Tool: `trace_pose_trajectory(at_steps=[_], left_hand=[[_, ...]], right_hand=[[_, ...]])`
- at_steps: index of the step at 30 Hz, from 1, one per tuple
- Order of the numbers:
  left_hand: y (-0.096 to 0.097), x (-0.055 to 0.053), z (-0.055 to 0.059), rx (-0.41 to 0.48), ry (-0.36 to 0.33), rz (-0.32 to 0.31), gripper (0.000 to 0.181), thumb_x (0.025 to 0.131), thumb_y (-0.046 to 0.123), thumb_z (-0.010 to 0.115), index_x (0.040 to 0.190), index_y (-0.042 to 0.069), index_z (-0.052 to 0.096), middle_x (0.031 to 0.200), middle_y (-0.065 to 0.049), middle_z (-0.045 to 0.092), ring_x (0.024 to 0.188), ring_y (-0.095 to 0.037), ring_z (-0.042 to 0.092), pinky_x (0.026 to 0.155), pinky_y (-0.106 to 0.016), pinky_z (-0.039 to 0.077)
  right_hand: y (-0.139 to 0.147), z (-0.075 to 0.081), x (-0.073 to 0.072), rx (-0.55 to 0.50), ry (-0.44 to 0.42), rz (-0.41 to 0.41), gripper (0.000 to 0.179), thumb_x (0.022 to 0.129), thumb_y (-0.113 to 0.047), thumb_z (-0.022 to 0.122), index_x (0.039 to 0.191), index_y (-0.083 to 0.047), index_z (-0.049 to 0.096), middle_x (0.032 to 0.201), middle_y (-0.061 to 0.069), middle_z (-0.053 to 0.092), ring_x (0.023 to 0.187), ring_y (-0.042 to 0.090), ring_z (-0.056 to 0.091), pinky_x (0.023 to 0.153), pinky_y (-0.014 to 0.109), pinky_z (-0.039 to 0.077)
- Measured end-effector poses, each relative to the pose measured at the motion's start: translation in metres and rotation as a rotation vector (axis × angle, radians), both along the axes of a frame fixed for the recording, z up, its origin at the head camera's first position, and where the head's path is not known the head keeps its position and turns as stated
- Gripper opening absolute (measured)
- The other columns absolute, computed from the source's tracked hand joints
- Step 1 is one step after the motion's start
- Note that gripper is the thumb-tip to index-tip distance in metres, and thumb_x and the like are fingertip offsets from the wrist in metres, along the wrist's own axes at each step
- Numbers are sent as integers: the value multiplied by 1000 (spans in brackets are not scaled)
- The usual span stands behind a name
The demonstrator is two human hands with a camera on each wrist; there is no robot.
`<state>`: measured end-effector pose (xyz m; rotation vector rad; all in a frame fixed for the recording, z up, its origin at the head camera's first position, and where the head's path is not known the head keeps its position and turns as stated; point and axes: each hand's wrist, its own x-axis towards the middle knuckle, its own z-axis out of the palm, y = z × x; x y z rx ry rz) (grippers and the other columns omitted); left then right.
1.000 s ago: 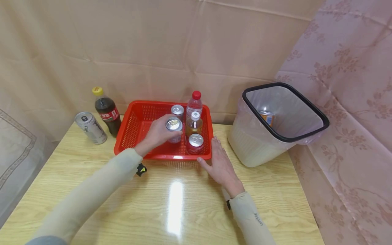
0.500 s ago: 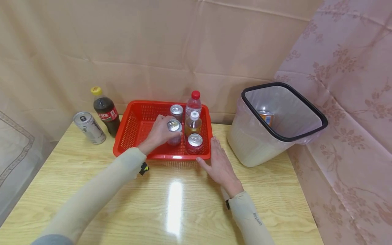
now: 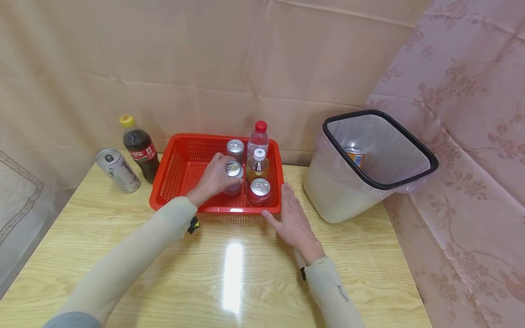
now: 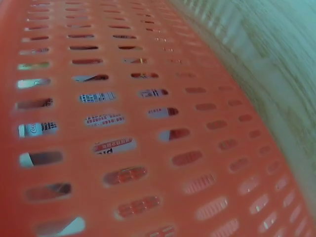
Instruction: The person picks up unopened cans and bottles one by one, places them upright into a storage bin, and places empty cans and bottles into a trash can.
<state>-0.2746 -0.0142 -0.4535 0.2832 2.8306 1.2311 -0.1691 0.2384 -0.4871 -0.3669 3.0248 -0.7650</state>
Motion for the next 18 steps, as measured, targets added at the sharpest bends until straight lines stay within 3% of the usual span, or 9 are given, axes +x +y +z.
trace_pose_trajectory(at_steps=[8, 15, 18], left_hand=[[-2, 2, 2, -1, 25, -40, 64, 85, 25, 88, 139, 7, 59, 124, -13, 50, 112, -31, 56, 101, -45, 52], [-7, 10, 3, -82, 108, -71, 72, 87, 34, 85, 148, 13, 54, 130, -15, 50, 113, -31, 55, 100, -45, 51], [-10, 16, 8, -142, 149, -70, 73, 90, 44, 80, 152, 18, 51, 139, -15, 50, 120, -32, 54, 106, -50, 47]], right_hand=[[0, 1, 1, -1, -2, -2, 103, 98, -69, 49, 166, -7, 4, 173, 15, 10, 159, 33, 10, 125, 54, 19], [0, 2, 2, 4, -9, -5, 103, 98, -70, 48, 166, -7, 4, 172, 15, 11, 159, 33, 10, 125, 54, 19], [0, 3, 3, 8, -19, -9, 104, 98, -72, 47, 166, -8, 3, 173, 15, 10, 159, 32, 9, 125, 54, 19]])
